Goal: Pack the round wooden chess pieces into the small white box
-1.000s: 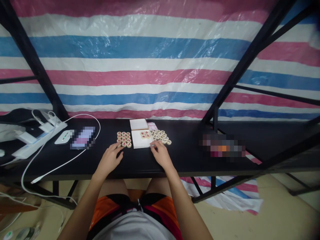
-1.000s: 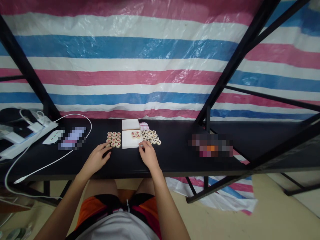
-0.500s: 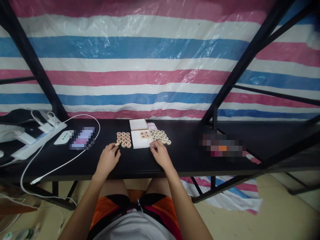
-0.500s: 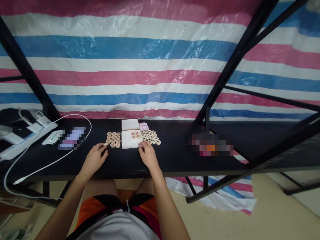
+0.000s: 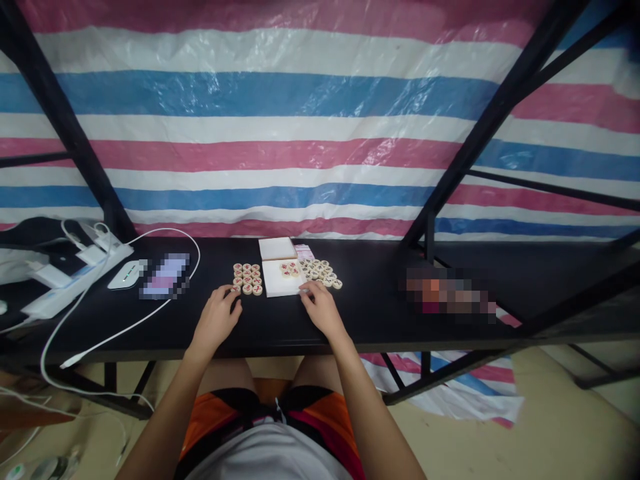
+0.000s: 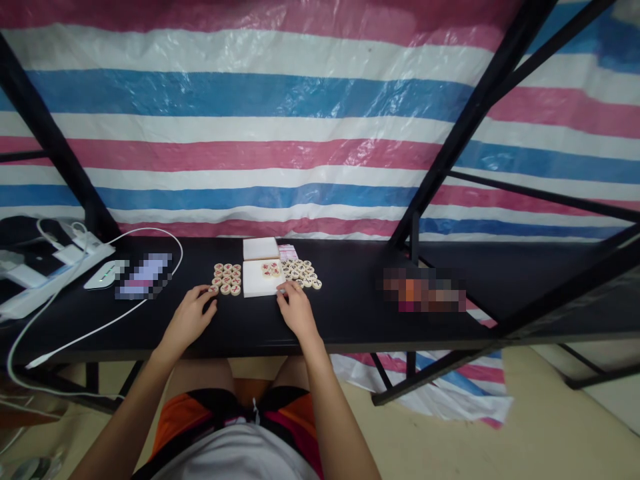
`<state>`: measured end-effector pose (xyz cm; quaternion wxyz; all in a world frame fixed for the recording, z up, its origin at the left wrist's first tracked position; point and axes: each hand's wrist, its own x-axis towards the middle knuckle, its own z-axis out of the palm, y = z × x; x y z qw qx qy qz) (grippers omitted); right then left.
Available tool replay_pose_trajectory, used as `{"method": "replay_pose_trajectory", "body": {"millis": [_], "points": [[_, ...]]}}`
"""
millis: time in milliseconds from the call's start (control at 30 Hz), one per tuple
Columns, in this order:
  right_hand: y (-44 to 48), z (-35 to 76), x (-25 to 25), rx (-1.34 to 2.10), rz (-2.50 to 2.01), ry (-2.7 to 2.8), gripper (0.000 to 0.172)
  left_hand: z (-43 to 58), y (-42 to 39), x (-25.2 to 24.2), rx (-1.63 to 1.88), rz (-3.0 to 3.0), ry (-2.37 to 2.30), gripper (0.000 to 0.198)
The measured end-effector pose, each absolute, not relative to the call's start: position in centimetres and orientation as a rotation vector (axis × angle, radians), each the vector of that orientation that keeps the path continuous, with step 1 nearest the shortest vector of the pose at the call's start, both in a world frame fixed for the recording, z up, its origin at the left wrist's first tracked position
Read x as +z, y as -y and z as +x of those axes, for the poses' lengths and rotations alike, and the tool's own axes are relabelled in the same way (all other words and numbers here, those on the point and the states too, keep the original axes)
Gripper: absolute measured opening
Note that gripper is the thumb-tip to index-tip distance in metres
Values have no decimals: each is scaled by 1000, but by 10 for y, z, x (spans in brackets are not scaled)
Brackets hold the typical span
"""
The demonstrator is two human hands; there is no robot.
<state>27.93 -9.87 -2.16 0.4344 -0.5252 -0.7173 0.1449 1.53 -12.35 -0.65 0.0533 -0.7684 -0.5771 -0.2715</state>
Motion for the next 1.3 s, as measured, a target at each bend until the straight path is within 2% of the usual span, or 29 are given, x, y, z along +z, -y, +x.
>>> {"method": "replay_pose_trajectory", "body": {"millis": [233,433,533,700,833,1300], "points": [[99,280,-24,352,-1299,1783,22,15,122,-9,-795,-2356,1821,29],[100,272,-12,-51,-1327,1776,26,13,121,-12,-887,-2320,1727,28],[88,264,6,-118,-1396,1925,25,14,122,-10,-925,-2316,1692,27],[55,250,33,-112,-1670,2157,25,15,125,-6,-863,-2401,1696,26],[42,243,34,-43,-1809,2319,27,15,125,-5,-808,-2423,1685,26],[34,238,25,-98,-1687,2404,19,15,126,-2,-802,-2462,1662,25]]}}
